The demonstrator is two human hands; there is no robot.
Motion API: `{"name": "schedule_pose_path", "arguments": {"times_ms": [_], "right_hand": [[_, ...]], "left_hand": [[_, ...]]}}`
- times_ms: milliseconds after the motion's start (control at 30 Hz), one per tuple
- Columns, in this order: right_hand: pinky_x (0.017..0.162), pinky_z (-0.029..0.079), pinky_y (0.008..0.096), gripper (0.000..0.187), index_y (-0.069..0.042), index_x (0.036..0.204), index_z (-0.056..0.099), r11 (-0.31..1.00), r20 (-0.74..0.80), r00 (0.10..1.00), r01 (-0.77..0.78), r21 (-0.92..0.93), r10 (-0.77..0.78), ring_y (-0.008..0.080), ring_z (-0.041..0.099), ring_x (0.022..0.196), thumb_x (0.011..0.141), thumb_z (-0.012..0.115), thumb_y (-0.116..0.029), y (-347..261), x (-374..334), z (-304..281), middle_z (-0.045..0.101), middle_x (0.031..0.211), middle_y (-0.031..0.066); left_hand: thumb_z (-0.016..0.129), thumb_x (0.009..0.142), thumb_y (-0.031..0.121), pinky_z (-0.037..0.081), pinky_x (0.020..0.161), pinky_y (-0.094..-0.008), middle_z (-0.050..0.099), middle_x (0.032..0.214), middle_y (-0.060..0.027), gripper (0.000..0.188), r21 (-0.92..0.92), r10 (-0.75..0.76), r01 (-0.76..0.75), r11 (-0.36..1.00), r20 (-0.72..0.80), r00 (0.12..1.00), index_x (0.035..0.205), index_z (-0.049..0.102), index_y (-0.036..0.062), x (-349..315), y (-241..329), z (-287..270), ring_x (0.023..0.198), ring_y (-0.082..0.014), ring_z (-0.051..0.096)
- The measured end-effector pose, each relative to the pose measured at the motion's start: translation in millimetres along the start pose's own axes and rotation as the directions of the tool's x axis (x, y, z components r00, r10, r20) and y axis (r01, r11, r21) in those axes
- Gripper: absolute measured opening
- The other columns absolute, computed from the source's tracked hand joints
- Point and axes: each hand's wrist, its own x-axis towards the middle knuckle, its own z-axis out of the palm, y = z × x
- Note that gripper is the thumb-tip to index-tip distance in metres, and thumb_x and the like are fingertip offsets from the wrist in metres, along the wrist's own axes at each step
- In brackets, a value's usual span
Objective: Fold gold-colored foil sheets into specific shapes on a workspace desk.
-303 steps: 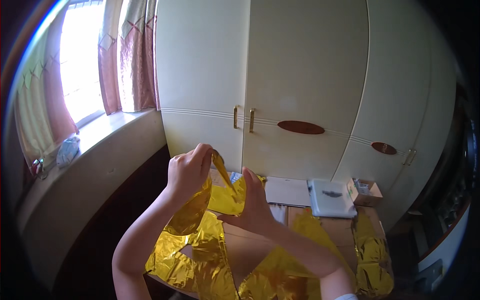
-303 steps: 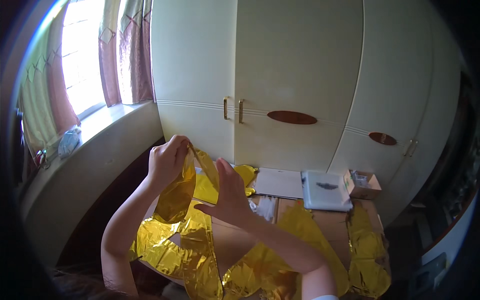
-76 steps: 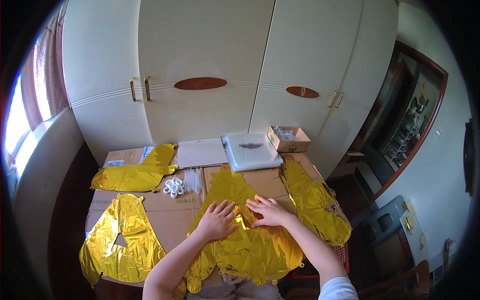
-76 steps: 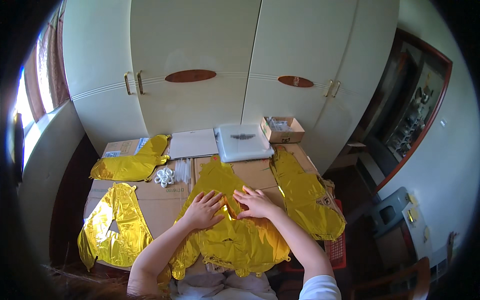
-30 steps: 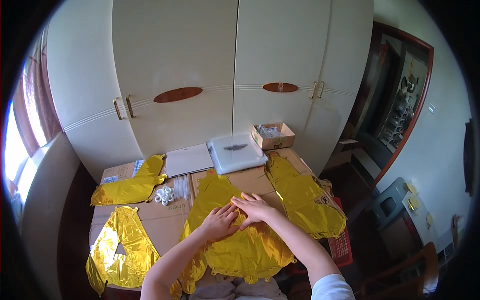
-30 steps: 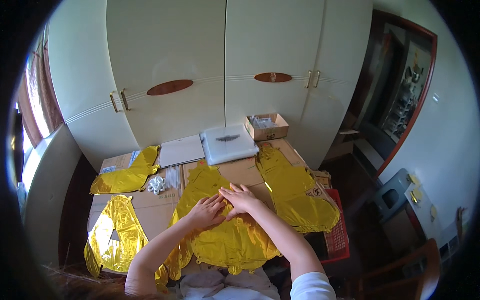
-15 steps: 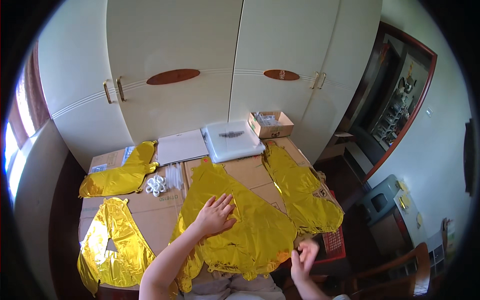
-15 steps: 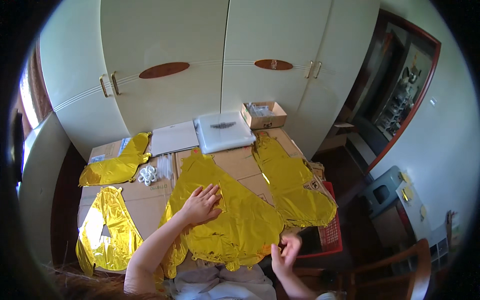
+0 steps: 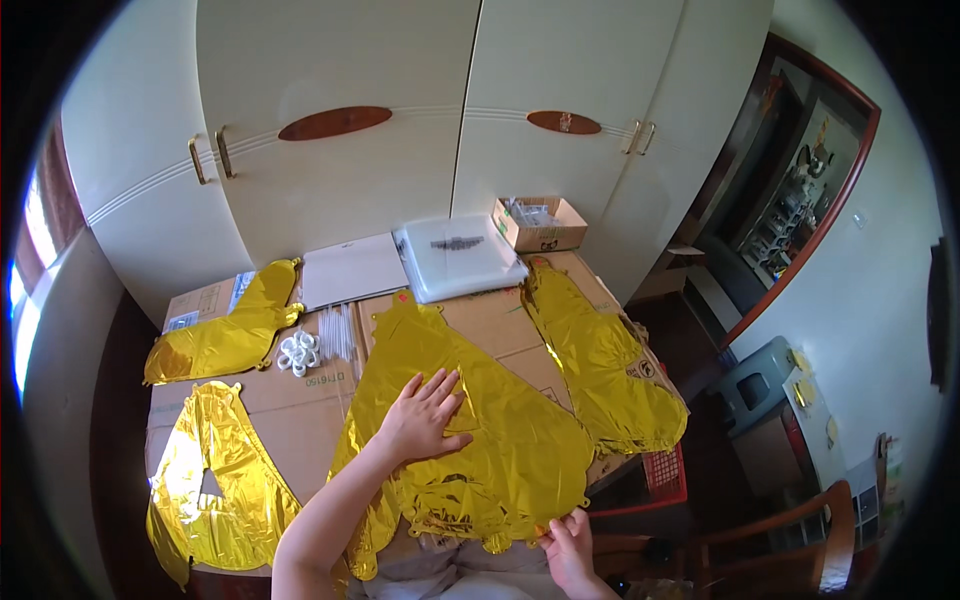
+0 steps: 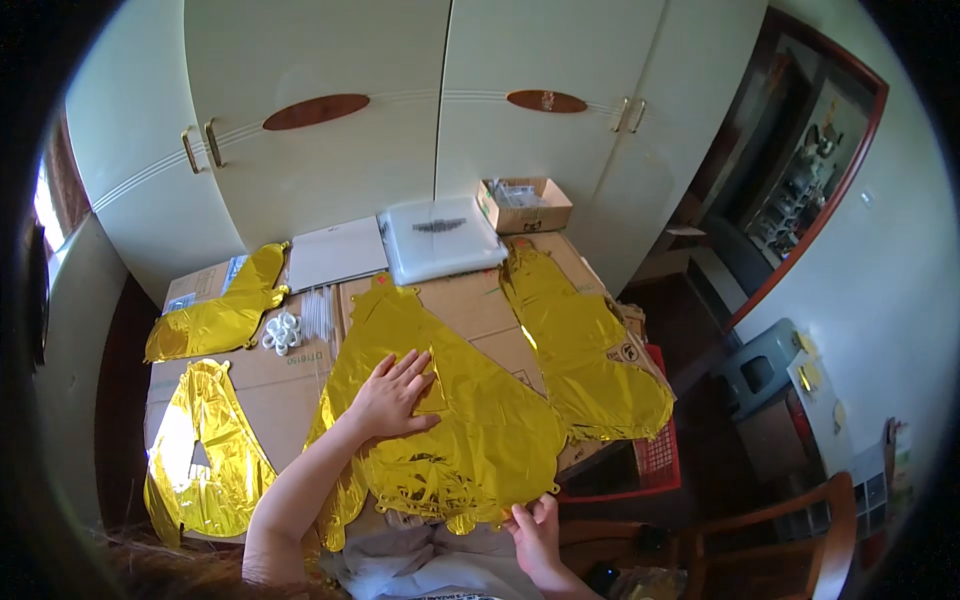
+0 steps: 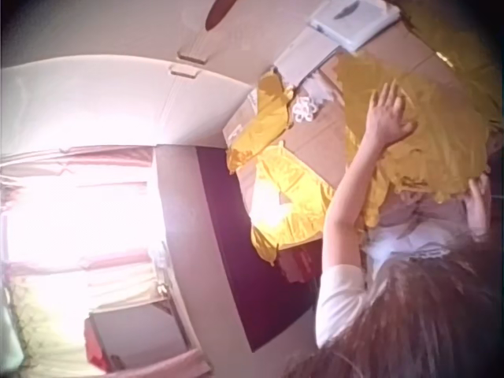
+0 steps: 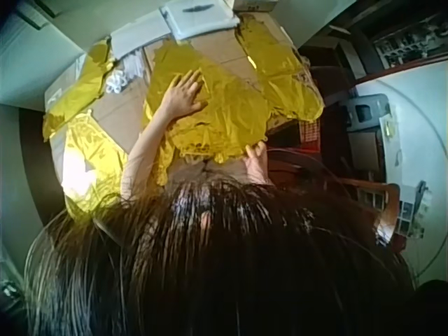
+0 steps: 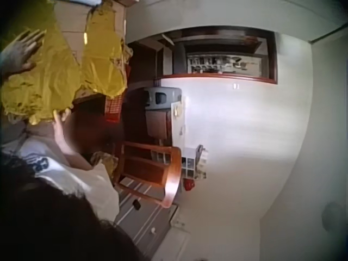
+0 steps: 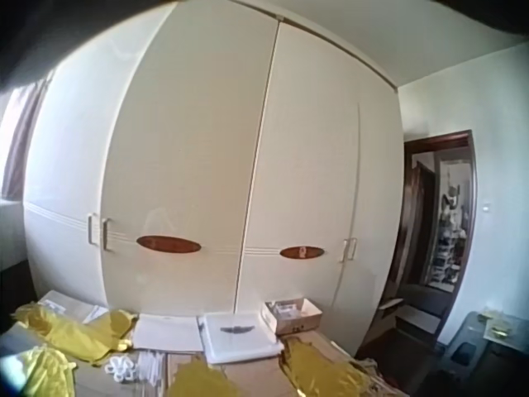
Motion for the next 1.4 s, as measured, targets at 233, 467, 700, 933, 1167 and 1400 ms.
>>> {"name": "schedule_pose_path", "arguments": {"times_ms": [233,467,700,933,1167,1400], "right_hand": [[0.094,0.045,0.0367,0.040,-0.005,0.126,0.041,0.983,0.078,0.995,0.052,0.176,-0.067,0.0193,0.053,0.108,0.089,0.058,-0.003,-3.6,-9.0,9.9,0.050,0.117,0.0070],[0.106,0.037,0.0399,0.055,0.003,0.137,0.034,0.998,0.297,0.955,-0.031,0.062,0.012,0.0244,0.049,0.123,0.087,0.055,-0.008,0.1,11.1,14.0,0.050,0.133,0.0126],[0.097,0.045,0.0395,0.049,-0.001,0.132,0.046,0.982,0.340,0.937,-0.132,0.137,0.079,0.0242,0.057,0.112,0.083,0.052,-0.004,8.0,41.5,3.3,0.058,0.124,0.0114],[0.113,0.024,0.0394,0.059,0.008,0.145,0.018,0.672,0.718,0.695,0.542,-0.505,-0.020,0.0339,0.027,0.140,0.097,0.046,-0.011,-6.6,37.0,43.4,0.027,0.149,0.0250],[0.112,0.025,0.0513,0.076,0.008,0.143,0.025,0.024,0.854,0.521,0.853,-0.521,0.021,0.0445,0.025,0.139,0.082,0.061,-0.017,-13.0,26.5,70.2,0.029,0.146,0.0295],[0.111,0.026,0.0523,0.067,0.010,0.140,0.030,-0.228,0.832,0.551,0.820,-0.526,0.062,0.0452,0.031,0.135,0.086,0.055,-0.020,-5.8,20.9,87.5,0.035,0.143,0.0298]], "left_hand": [[0.044,0.085,0.066,0.021,0.114,-0.0482,0.032,0.151,-0.0169,0.077,0.031,-0.023,0.023,0.999,-0.001,1.000,0.132,0.048,0.0058,-2.1,-3.0,3.1,0.141,-0.0290,0.028],[0.048,0.085,0.063,0.023,0.113,-0.0486,0.033,0.149,-0.0191,0.076,0.004,0.001,-0.001,1.000,-0.027,1.000,0.131,0.048,0.0020,0.1,-1.9,3.2,0.140,-0.0314,0.030],[0.049,0.085,0.063,0.024,0.112,-0.0496,0.034,0.149,-0.0194,0.075,-0.007,0.005,-0.005,1.000,-0.043,0.999,0.130,0.049,0.0021,0.5,-1.8,3.1,0.139,-0.0318,0.031],[0.049,0.085,0.062,0.023,0.113,-0.0497,0.033,0.150,-0.0186,0.075,-0.011,0.006,-0.006,1.000,-0.036,0.999,0.130,0.049,0.0023,-0.8,-2.3,3.5,0.139,-0.0318,0.030],[0.046,0.084,0.064,0.022,0.114,-0.0485,0.034,0.149,-0.0181,0.075,0.005,-0.003,0.003,1.000,-0.043,0.999,0.129,0.051,0.0040,-0.6,-2.8,5.5,0.140,-0.0298,0.030],[0.047,0.084,0.064,0.022,0.114,-0.0484,0.035,0.149,-0.0182,0.075,0.006,0.000,0.000,1.000,-0.046,0.999,0.129,0.051,0.0038,-0.5,-2.6,4.4,0.140,-0.0296,0.030]]}}
